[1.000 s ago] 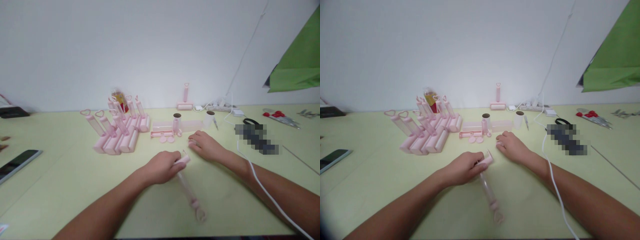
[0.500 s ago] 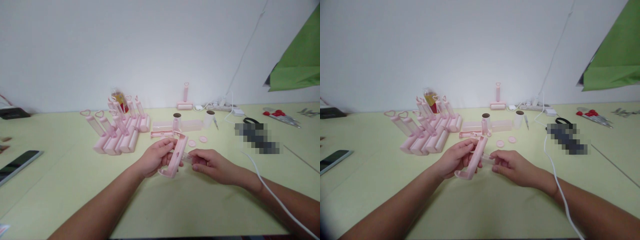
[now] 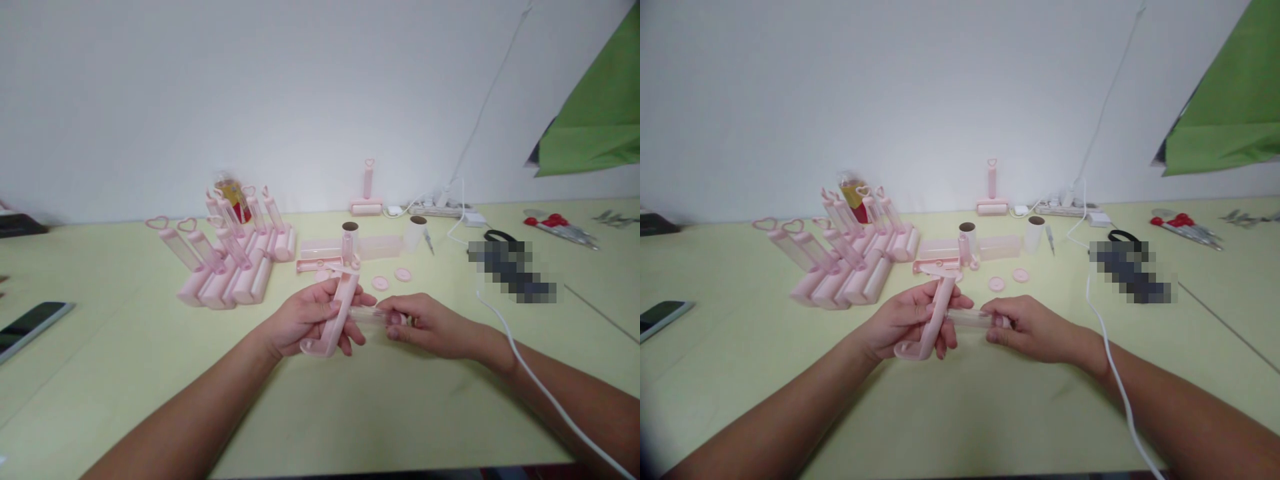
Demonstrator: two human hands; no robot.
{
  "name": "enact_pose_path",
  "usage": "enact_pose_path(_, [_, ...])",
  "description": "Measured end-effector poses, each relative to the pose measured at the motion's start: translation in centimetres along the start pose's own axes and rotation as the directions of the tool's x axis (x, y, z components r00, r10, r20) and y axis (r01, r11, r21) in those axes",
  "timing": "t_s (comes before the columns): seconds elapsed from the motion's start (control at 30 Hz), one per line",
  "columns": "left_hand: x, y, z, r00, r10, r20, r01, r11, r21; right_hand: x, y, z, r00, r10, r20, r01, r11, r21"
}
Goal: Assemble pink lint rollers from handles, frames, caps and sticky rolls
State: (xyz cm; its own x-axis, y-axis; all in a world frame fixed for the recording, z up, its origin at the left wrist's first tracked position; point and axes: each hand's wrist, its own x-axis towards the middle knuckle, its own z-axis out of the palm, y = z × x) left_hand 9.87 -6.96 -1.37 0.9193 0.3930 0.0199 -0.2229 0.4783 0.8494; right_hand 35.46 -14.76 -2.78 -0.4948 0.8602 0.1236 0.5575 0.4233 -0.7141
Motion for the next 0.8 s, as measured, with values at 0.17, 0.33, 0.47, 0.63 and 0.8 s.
enact_pose_path(0.17, [0.3,-0.7,0.4,0.995,-0.101,0.008,0.099,0.988,0.120,0.2,-0.5,0.7,0.999,-0.003,-0.047,-0.003,0.991,-0.134])
enact_pose_path(0.33, [0.7,-1.2,0.8,0.994,-0.091,-0.063,0.101,0.981,0.165,0.3,-0.5,1.2,1.000,-0.008,-0.013,0.006,0.993,-0.118])
enact_pose_path(0.47, [0.8,-1.4,0.7,0.993,-0.072,-0.093,0.086,0.983,0.160,0.4,-0.1,1.2,1.000,0.001,-0.030,-0.005,0.990,-0.144])
enact_pose_path(0.63, [1.0,-1.9,1.0,0.986,0.012,-0.165,0.013,0.989,0.150,0.5,0.2,0.8,0.999,-0.024,-0.040,0.017,0.982,-0.188])
enact_pose_path(0.8, [1.3,-2.2,1.6,0.980,0.088,-0.176,-0.064,0.989,0.135,0.5,-0.1,0.0,0.997,-0.066,-0.051,0.052,0.970,-0.238])
